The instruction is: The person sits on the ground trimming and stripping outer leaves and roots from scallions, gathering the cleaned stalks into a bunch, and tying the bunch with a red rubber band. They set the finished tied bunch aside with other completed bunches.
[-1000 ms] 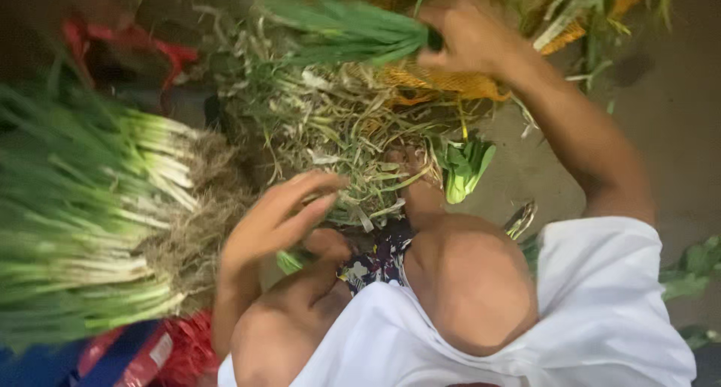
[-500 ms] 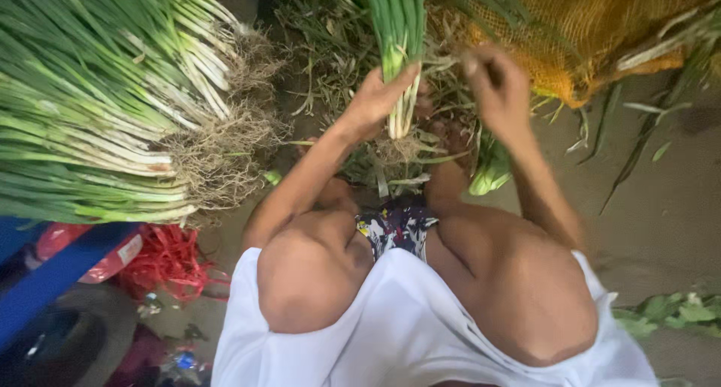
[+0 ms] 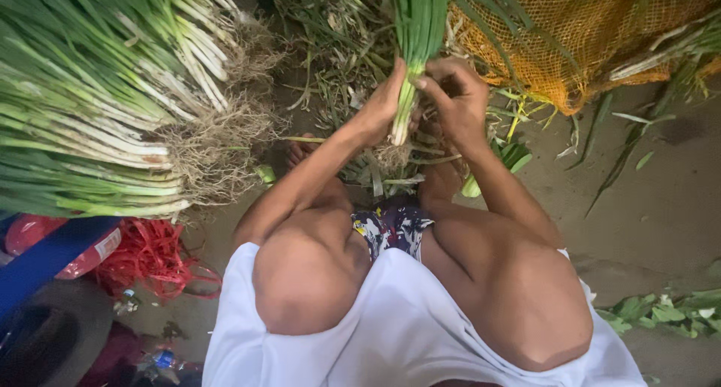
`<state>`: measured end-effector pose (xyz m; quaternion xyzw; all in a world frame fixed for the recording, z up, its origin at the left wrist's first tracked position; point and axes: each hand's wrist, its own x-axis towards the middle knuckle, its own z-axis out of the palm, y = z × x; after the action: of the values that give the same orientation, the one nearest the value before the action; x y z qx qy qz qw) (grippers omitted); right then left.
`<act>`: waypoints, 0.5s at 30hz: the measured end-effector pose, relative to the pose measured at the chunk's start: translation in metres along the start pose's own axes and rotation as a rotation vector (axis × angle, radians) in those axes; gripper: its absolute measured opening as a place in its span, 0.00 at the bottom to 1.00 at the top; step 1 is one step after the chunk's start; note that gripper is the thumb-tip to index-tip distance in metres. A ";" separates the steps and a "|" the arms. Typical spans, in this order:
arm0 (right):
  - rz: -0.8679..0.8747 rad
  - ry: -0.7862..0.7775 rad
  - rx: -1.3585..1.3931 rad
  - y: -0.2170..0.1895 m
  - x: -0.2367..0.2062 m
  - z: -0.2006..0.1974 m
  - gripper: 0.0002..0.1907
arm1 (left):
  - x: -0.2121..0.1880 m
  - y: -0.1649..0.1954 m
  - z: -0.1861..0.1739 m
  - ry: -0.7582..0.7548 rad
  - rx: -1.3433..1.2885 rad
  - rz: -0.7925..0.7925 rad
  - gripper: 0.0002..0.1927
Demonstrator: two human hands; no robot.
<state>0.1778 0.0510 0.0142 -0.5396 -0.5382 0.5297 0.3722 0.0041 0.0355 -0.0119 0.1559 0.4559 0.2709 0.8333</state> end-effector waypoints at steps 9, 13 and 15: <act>-0.346 -0.172 -0.479 -0.009 -0.030 -0.018 0.05 | -0.005 -0.009 0.009 -0.029 -0.116 0.066 0.32; -0.335 -0.094 -0.385 -0.001 -0.037 -0.013 0.04 | 0.000 0.006 0.004 -0.020 -0.167 0.063 0.29; -0.222 0.051 -0.325 0.009 -0.032 -0.010 0.05 | 0.001 0.009 0.004 -0.086 -0.177 0.003 0.28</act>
<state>0.1932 0.0204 0.0123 -0.5434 -0.6631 0.3777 0.3498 0.0055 0.0431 -0.0058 0.0936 0.3939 0.3045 0.8622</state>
